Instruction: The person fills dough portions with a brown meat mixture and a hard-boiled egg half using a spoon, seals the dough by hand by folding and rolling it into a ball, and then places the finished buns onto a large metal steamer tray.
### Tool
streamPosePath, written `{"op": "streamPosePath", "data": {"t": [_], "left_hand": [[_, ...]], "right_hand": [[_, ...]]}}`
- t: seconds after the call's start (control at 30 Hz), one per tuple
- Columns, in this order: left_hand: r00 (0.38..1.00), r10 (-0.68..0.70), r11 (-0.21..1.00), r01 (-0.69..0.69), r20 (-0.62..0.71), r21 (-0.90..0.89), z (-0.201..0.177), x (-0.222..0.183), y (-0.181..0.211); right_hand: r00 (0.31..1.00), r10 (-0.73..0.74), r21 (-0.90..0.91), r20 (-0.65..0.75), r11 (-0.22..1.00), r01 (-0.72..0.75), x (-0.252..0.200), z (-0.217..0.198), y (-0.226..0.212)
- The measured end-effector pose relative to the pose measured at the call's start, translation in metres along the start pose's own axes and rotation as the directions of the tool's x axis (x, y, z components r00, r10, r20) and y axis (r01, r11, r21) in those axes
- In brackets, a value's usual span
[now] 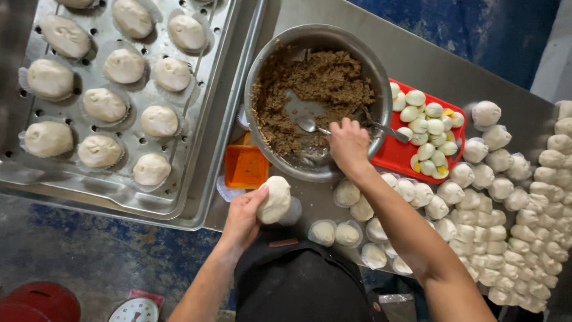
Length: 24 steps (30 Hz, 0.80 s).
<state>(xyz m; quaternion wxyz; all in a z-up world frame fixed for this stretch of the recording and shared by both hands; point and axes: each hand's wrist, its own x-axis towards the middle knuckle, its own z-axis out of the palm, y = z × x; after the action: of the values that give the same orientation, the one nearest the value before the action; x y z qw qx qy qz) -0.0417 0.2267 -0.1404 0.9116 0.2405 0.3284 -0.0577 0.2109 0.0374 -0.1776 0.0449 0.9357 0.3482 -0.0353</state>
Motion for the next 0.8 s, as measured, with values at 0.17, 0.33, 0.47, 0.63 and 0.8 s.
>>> {"op": "streamPosePath", "data": {"t": [0.17, 0.33, 0.47, 0.63, 0.8], "left_hand": [[1.0, 0.025, 0.999, -0.024, -0.013, 0.047, 0.016, 0.003, 0.009], [0.987, 0.072, 0.997, -0.07, -0.144, 0.016, 0.004, -0.008, 0.014], [0.955, 0.113, 0.993, -0.121, -0.273, -0.013, -0.003, 0.006, 0.007], [0.963, 0.182, 0.978, -0.199, -0.201, -0.065, 0.014, 0.03, -0.005], [0.974, 0.191, 0.979, -0.198, -0.118, -0.046, 0.019, 0.029, -0.006]], "right_hand": [[0.996, -0.051, -0.086, 0.075, 0.995, 0.057, 0.014, -0.005, -0.01], [0.95, 0.165, 0.089, 0.264, 0.977, -0.194, -0.007, -0.058, 0.023], [0.953, 0.209, 0.023, 0.22, 0.975, -0.219, -0.034, -0.086, 0.031], [0.936, 0.121, 0.016, 0.33, 0.991, -0.134, -0.05, -0.079, 0.008], [0.904, 0.022, 0.114, 0.426, 0.99, -0.078, -0.056, -0.072, 0.007]]}}
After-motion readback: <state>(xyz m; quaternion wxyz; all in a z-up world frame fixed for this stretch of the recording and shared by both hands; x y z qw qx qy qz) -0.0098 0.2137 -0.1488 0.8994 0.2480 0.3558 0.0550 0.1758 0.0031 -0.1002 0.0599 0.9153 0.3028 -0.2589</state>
